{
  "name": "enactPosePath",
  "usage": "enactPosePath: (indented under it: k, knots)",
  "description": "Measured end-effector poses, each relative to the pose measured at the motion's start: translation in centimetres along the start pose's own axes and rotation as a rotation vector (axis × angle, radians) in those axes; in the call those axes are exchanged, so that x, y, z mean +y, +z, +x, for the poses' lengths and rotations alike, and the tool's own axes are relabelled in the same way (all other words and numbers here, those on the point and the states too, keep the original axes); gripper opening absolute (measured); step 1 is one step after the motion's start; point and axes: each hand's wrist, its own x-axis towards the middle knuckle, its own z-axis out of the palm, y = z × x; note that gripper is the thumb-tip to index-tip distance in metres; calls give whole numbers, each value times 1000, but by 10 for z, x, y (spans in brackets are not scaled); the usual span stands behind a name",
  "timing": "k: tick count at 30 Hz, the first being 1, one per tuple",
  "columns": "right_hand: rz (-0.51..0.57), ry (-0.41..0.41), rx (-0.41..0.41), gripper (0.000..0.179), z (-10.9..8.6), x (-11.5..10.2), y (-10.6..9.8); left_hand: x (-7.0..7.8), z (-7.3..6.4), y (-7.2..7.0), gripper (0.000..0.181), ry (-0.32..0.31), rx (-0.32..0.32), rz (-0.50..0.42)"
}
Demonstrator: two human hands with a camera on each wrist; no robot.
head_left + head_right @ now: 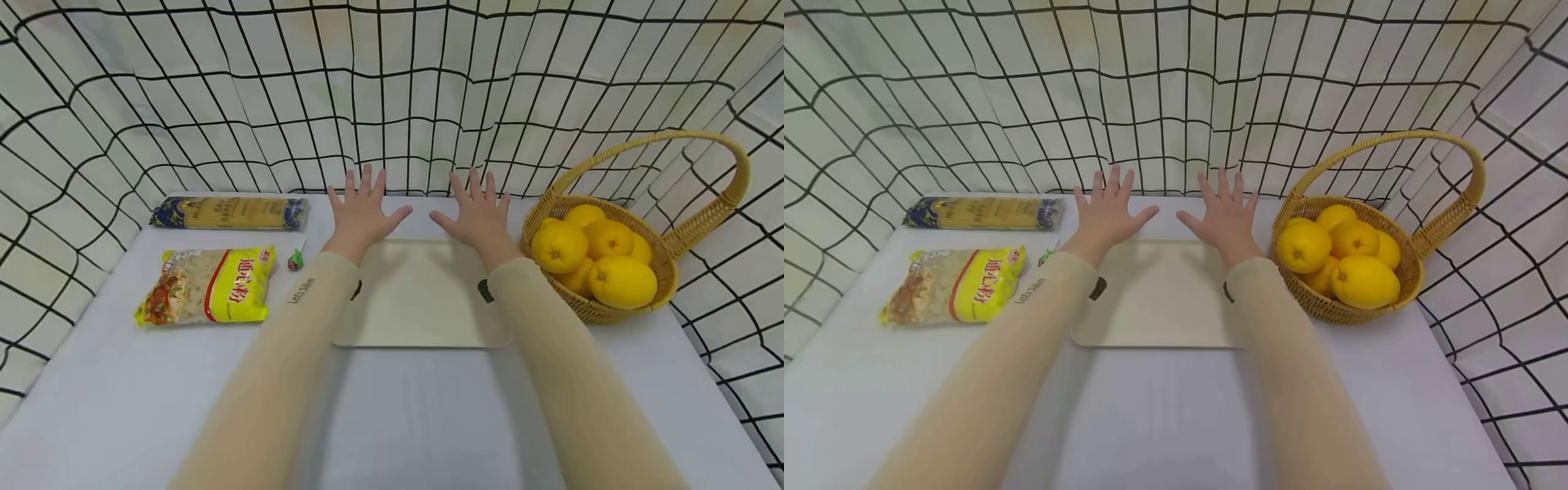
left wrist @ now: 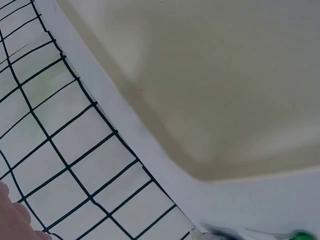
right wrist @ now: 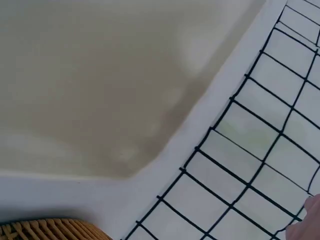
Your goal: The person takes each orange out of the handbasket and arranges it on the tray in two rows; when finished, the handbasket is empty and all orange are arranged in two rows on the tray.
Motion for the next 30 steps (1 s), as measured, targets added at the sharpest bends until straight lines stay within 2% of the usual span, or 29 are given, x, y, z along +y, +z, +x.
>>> enactPosePath:
  k: [5, 8, 13, 16, 21, 25, 30]
  knots:
    - [28, -46, 23, 85, -18, -2, -7, -13, -14, -9, 88, 22, -62, -198]
    - [76, -86, 51, 87, -35, -1, -9, -20, -28, -14, 87, 54, -72, -295]
    - [134, -150, 113, 89, -64, 3, -9, -34, -53, -15, 87, 129, -74, -377]
    - [158, -181, 158, 91, -77, 7, -9, -41, -67, -15, 88, 152, -60, -417]
    - [216, -206, 206, 92, -96, 15, -10, -53, -92, -12, 90, 138, -89, -474]
    - [288, -197, 232, 92, -113, 26, -13, -67, -113, -5, 92, 97, -156, -535]
    - [365, -170, 295, 92, -131, 38, -23, -83, -129, 9, 95, 25, -256, -588]
